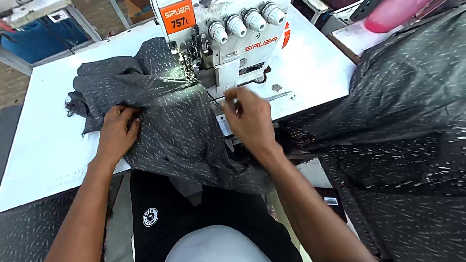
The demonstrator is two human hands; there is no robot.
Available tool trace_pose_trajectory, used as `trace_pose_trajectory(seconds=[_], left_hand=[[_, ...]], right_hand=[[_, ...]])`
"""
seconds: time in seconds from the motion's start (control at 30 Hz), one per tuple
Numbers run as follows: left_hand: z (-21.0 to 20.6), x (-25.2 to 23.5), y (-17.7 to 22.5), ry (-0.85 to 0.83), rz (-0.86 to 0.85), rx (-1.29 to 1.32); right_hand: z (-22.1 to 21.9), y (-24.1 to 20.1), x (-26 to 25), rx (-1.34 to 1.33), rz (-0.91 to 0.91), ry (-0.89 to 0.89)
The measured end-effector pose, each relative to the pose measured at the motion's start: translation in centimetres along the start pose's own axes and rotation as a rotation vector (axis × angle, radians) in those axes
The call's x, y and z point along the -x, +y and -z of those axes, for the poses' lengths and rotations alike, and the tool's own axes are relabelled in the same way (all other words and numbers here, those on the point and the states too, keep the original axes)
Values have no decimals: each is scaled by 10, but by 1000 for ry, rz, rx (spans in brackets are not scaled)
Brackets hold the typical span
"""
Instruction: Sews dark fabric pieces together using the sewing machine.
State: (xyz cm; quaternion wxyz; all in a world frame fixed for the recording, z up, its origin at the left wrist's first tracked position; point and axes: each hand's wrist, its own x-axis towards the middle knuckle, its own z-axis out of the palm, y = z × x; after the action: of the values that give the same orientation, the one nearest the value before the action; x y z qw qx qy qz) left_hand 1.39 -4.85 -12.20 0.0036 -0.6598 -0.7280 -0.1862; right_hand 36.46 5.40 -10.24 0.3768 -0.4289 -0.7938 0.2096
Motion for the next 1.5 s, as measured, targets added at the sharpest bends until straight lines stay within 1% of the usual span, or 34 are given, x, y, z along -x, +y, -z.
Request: trace_pose_trajectory(seconds=[0.03,0.1,0.17,0.27,0.33,0.4,0.43,0.5,0.57,0.63,0.7,0.73,0.77,0.8,0.83,0.87,0.9,0.93,0.97,1.0,1.1,1.13,1.17,1.2,1.27,1.3,1.33,1.4,1.43,1.47,1.5], left_hand=[[-1,0,0,25,-10,10],[-9,3,4,66,-3,-37],[-14,-1,4,64,0,-89],[-15,-21,-6,49,-39,-98],[-11,-30,-15,35,-80,-111],[-7,-35,-21,13,-110,-142],[-6,-37,-23,0,-119,-151],[-6,-42,-26,-33,-156,-175],[-4,-52,-28,-58,-195,-223],[6,-52,-8,-31,-178,-228],[20,-33,36,115,-141,-107],[25,-20,65,190,-143,1],[26,-5,96,202,-147,124],[27,11,126,127,-134,233],[27,22,152,13,-119,305],[25,26,170,-78,-102,347],[23,26,179,-128,-61,374],[21,24,181,-128,-5,427],[20,22,178,-92,56,500],[20,20,173,-42,109,592],[19,20,172,84,278,983],[18,19,176,136,330,1095],[17,17,181,191,357,1173],[15,16,184,238,360,1200],[12,14,186,298,309,1165],[12,13,186,315,267,1129],[12,12,184,332,222,1081],[13,10,182,356,150,993],[13,10,182,363,134,954],[13,10,183,367,117,910],[14,8,183,372,93,863]], right_hand=[[0,2,15,-92,-14,-15],[2,2,26,-302,-89,-123],[4,-1,14,-488,-174,-301],[1,3,-19,-792,-276,-599],[-5,6,-22,-1047,-267,-733],[-8,5,-11,-1259,-261,-836],[-10,5,-5,-1290,-273,-877],[-14,5,11,-1247,-285,-915],[-10,2,29,-1146,-212,-869],[0,2,52,-893,-120,-710],[6,-2,79,-504,-11,-498],[8,-9,88,-375,44,-433],[9,-20,94,-299,108,-388],[9,-33,96,-250,179,-358],[7,-44,96,-220,255,-338],[4,-52,93,-211,318,-340],[0,-55,91,-232,354,-361],[-2,-55,90,-276,350,-387],[-2,-53,87,-334,308,-383],[-3,-48,82,-387,237,-342],[-13,-30,57,-385,25,-89],[-18,-26,45,-389,-31,-41],[-24,-23,33,-426,-88,-29],[-30,-22,22,-490,-150,-52],[-40,-21,6,-618,-258,-141],[-44,-23,3,-609,-289,-166],[-46,-27,1,-544,-294,-151],[-53,-35,1,-360,-241,-35],[-56,-36,1,-311,-219,18],[-58,-36,3,-325,-215,57],[-57,-36,4,-405,-237,84]])
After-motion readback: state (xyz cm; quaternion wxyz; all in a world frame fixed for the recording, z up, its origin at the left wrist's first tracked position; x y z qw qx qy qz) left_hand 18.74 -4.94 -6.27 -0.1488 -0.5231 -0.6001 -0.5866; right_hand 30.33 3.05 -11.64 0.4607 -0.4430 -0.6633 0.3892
